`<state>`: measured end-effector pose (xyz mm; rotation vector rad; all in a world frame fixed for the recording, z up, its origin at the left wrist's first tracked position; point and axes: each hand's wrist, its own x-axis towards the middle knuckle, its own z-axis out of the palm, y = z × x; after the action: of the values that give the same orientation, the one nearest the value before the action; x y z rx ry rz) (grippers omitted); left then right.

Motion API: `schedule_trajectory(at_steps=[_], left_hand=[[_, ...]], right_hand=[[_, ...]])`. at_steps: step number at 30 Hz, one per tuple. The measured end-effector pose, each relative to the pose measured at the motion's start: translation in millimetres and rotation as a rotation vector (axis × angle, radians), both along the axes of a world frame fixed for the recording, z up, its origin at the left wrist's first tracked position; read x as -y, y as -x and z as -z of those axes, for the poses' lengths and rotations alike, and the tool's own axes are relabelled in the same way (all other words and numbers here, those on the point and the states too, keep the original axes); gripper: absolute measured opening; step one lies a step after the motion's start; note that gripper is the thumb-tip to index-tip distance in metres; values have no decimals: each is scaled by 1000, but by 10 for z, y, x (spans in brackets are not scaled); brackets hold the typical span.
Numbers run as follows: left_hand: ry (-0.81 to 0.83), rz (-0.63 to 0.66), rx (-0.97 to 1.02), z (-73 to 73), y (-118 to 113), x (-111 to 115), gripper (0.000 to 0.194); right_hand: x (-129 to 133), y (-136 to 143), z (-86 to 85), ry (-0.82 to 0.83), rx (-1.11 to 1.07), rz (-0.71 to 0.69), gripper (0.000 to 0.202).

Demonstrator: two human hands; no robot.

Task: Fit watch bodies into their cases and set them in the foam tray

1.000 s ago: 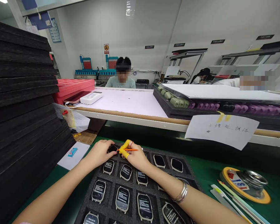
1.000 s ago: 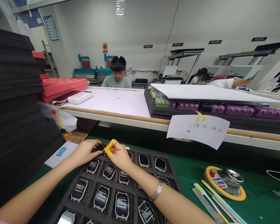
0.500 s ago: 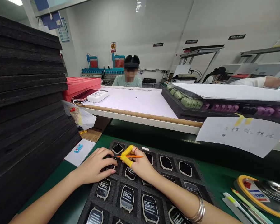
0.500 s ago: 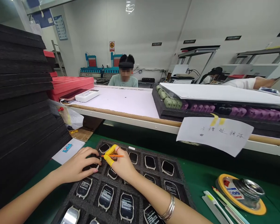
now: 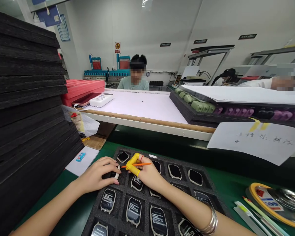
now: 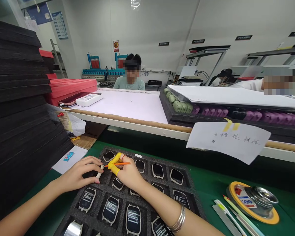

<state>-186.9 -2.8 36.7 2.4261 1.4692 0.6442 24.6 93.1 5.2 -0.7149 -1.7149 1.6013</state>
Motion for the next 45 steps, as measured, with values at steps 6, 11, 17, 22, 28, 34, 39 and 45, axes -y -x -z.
schedule_trajectory(at_steps=[6, 11, 17, 22, 28, 34, 39, 45], left_hand=[[-7, -56, 86, 112, -20, 25, 20], [19, -159, 122, 104, -34, 38, 40], [49, -190, 106, 98, -63, 37, 38], [52, -145, 58, -33, -77, -37, 41], [-21, -8, -36, -147, -332, -99, 18], [-45, 221, -169, -38, -714, -145, 27], [-75, 214, -202, -81, -657, -234, 31], [-63, 125, -70, -55, -519, -148, 23]], right_hand=[[48, -32, -85, -81, 31, -30, 22], [49, -40, -71, -128, 43, -36, 17], [34, -32, -21, -158, 41, -56, 21], [31, -40, -36, -156, 46, -96, 18], [-148, -193, -212, -91, 89, -58, 14], [-219, -417, -369, -29, 87, 18, 9], [-85, -504, -317, 10, 33, 76, 32], [14, -526, -179, 17, -24, 149, 53]])
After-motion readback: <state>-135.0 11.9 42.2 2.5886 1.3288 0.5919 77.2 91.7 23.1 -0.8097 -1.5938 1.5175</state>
